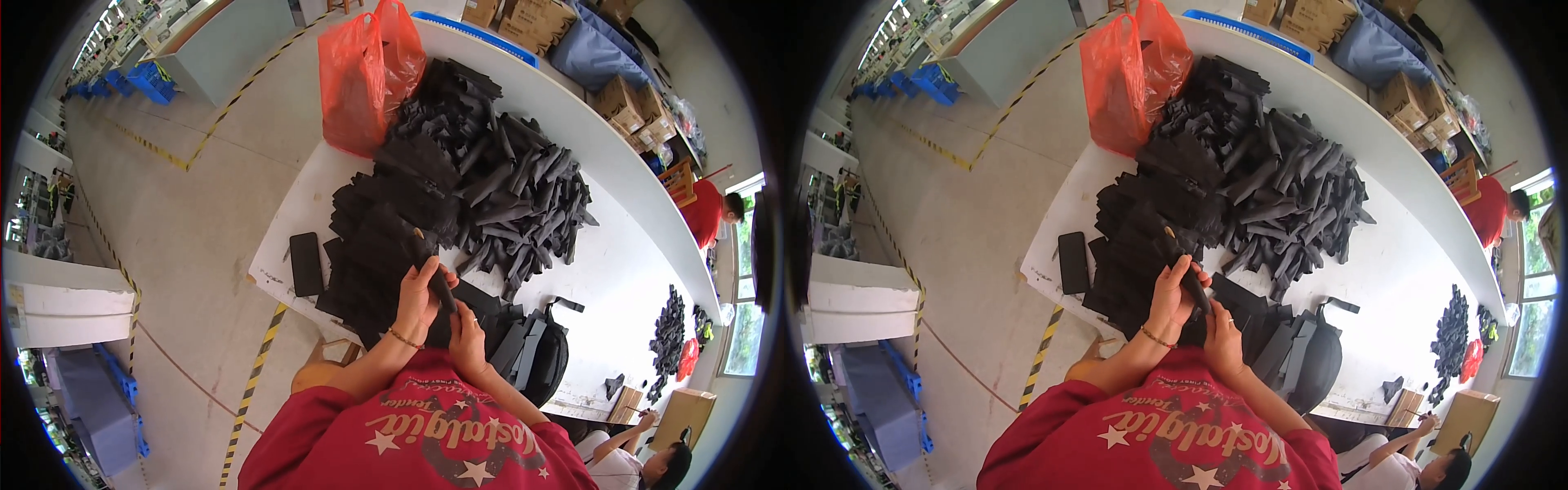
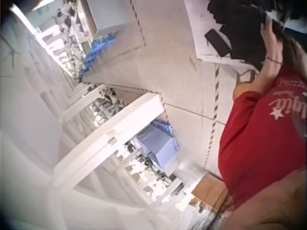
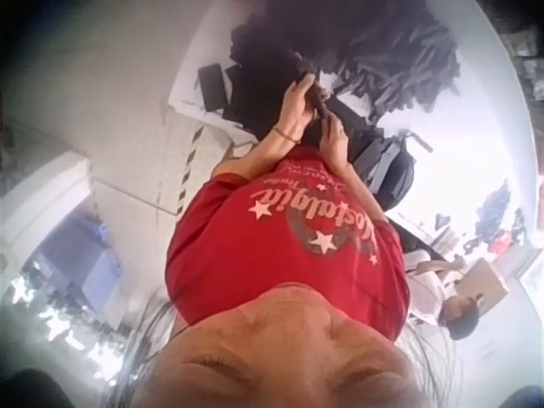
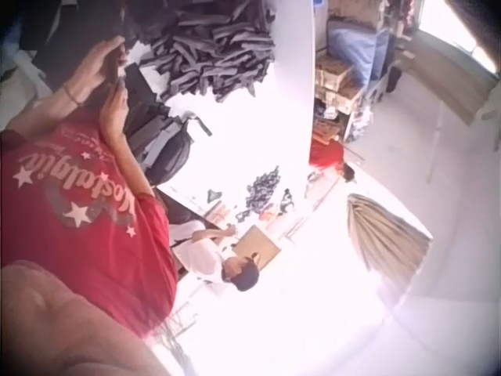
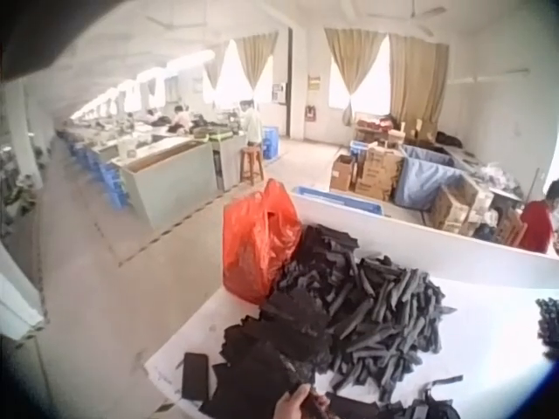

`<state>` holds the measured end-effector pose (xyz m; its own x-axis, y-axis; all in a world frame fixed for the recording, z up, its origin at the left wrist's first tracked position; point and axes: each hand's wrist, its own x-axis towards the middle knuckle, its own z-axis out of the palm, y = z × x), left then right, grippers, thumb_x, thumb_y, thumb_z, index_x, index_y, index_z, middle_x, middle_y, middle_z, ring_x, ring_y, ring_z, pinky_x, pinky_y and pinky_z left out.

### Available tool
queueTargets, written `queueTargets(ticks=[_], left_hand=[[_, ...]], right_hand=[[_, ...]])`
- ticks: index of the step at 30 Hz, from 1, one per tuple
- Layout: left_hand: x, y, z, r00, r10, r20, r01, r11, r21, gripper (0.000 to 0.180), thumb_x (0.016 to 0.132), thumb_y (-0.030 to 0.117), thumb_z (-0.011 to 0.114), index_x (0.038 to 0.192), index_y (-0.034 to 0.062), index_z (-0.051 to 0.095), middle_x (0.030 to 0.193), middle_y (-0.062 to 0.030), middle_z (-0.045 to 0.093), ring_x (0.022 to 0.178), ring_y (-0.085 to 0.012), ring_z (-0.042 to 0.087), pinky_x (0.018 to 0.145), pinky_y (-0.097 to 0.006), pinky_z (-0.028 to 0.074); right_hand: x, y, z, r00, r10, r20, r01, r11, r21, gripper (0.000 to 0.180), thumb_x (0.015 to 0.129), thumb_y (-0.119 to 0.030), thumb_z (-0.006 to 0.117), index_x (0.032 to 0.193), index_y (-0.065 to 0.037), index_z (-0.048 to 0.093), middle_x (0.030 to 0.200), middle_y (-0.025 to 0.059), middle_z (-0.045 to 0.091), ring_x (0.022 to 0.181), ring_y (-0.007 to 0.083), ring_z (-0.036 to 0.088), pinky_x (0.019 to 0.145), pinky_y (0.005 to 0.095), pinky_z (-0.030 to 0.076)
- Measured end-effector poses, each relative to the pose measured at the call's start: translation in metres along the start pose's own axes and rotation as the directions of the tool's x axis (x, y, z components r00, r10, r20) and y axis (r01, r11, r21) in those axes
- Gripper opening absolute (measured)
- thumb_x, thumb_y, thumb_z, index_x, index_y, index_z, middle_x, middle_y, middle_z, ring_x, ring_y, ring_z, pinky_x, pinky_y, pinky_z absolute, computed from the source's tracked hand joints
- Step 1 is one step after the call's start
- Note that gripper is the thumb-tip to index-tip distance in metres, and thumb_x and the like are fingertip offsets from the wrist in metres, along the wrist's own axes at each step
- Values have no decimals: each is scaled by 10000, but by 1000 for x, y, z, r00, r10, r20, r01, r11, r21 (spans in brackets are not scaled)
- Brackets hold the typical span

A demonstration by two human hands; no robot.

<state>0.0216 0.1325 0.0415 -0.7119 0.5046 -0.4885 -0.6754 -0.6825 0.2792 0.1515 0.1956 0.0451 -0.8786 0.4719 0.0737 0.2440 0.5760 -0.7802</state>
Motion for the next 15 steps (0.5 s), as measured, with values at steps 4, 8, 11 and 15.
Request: queueTargets(ticks=[4, 8, 11, 15], left_hand=[[2, 9, 15, 997, 72, -40, -69, 995, 67, 143, 876, 159, 679, 864, 49, 590, 748, -76, 624, 639, -180, 615, 611, -349, 529], [16, 26, 18, 978, 178, -106, -153, 965, 212, 149, 864, 143, 692, 860, 34, 591, 714, -89, 625, 524, -155, 573, 469, -269, 464], [22, 31, 14, 958, 248, -145, -203, 941, 271, 159, 855, 133, 702, 845, 25, 586, 663, -84, 611, 469, -120, 530, 399, -202, 372], [22, 27, 10, 985, 162, -66, -142, 961, 237, 189, 879, 185, 671, 853, 23, 577, 677, -80, 609, 460, -105, 501, 393, -205, 342]], right_hand=[[-9, 11, 0, 998, -65, 23, 65, 998, 8, 238, 909, -23, 540, 1143, 16, 550, 863, 234, 615, 757, 384, 623, 653, 384, 495], [-19, 15, -10, 991, 1, 131, -8, 998, 56, 198, 904, -32, 564, 1094, 21, 584, 707, 155, 587, 598, 242, 594, 576, 313, 474], [-24, 6, -32, 967, 51, 248, -83, 989, 122, 214, 904, -57, 571, 1100, 28, 577, 878, 225, 647, 797, 356, 662, 681, 364, 519], [-35, 1, -65, 945, 113, 308, -144, 986, 81, 213, 904, -57, 570, 1101, 18, 589, 844, 214, 649, 767, 317, 670, 669, 339, 512]])
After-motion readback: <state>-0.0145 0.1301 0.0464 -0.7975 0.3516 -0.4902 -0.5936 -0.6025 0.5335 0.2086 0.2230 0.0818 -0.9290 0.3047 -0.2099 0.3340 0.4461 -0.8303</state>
